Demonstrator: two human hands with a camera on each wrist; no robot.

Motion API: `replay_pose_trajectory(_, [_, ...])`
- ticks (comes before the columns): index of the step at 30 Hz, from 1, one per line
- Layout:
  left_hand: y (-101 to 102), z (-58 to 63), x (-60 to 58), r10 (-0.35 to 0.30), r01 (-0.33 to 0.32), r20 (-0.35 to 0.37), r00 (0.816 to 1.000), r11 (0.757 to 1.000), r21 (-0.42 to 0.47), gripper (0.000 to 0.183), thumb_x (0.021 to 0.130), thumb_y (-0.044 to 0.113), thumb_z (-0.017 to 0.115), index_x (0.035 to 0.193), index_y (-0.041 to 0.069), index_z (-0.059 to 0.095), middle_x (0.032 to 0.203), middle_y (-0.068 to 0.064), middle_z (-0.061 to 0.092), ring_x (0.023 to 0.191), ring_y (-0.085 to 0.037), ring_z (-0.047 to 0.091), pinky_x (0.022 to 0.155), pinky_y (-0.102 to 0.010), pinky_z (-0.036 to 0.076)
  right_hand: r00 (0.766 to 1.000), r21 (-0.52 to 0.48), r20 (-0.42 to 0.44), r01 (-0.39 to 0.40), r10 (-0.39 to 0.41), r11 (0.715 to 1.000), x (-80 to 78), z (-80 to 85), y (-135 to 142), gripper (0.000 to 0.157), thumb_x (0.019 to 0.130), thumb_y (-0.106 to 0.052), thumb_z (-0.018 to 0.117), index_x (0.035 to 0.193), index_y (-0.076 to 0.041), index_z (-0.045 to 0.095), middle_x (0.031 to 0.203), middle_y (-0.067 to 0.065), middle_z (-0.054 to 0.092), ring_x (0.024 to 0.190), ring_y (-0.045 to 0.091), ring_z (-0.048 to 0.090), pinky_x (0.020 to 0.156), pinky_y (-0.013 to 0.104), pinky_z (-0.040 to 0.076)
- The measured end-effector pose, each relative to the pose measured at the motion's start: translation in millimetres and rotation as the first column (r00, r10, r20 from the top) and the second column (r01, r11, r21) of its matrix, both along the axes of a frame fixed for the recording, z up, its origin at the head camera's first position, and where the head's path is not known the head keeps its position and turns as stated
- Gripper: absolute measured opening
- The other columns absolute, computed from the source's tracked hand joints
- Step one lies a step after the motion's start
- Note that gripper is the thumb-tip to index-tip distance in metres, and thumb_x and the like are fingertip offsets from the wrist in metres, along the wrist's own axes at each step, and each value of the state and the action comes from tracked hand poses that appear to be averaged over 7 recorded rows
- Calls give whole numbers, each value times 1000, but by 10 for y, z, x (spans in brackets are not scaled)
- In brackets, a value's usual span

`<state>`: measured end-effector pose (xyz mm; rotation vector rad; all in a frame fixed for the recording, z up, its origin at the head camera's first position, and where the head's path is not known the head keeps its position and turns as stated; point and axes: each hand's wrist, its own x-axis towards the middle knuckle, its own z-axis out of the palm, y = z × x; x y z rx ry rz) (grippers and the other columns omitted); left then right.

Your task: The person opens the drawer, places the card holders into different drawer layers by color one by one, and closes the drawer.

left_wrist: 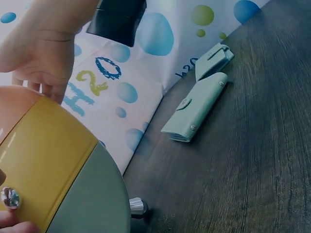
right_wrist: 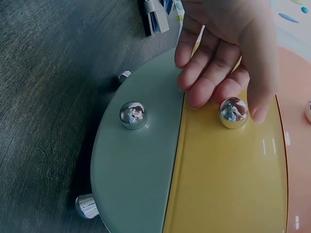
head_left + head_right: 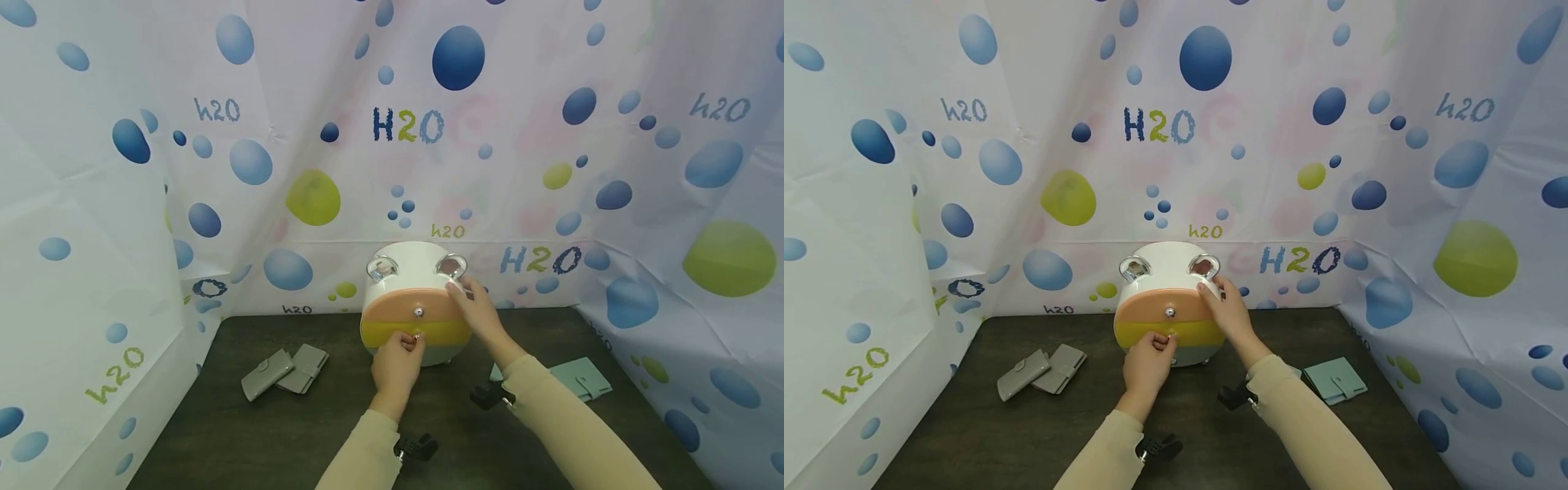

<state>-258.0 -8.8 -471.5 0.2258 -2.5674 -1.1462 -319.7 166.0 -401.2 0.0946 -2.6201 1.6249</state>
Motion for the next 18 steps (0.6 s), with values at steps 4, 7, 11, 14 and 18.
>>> replay_pose_trajectory(4, [39, 13, -11, 48, -51, -21, 999, 991, -125, 32, 87, 53, 68, 74, 24, 64, 66, 14, 63, 56, -13, 59, 49, -38, 46, 1000, 1, 1, 1, -1, 1000, -4, -5, -5, 81, 97, -63, 50, 153, -6, 35, 157, 20, 35, 139, 43, 39, 111, 58, 35])
replay_pose_trajectory(7, [60, 21, -28, 60, -67, -40, 997, 974, -218, 35, 86, 53, 69, 70, 23, 62, 62, 10, 61, 53, -16, 58, 45, -37, 43, 1000, 1, 4, 2, -2, 1000, -6, 0, -7, 81, 97, -62, 50, 154, -6, 34, 157, 20, 34, 139, 43, 39, 111, 58, 35])
replay_pose_trajectory(11, [81, 37, -51, 65, -89, -82, 995, 941, -327, 39, 86, 53, 70, 65, 22, 58, 57, 5, 57, 48, -17, 55, 39, -35, 38, 1000, -3, 7, 7, -7, 1000, -13, 8, -5, 82, 97, -63, 50, 153, -6, 35, 157, 20, 35, 139, 42, 38, 112, 58, 34])
replay_pose_trajectory(14, [91, 51, -60, 68, -111, -124, 990, 917, -383, 42, 85, 51, 71, 62, 21, 55, 54, 3, 53, 45, -20, 53, 37, -36, 35, 1000, -3, 9, 6, -6, 1000, -21, 11, 0, 82, 97, -64, 50, 153, -6, 36, 157, 20, 35, 140, 42, 38, 112, 58, 34])
replay_pose_trajectory(18, [104, 58, -70, 62, -134, -178, 982, 895, -426, 41, 85, 46, 70, 60, 19, 52, 52, 0, 52, 44, -23, 54, 37, -37, 36, 1000, 1, 10, 5, -5, 1000, -34, 12, 11, 81, 97, -64, 50, 153, -6, 36, 157, 20, 35, 140, 42, 38, 112, 58, 33])
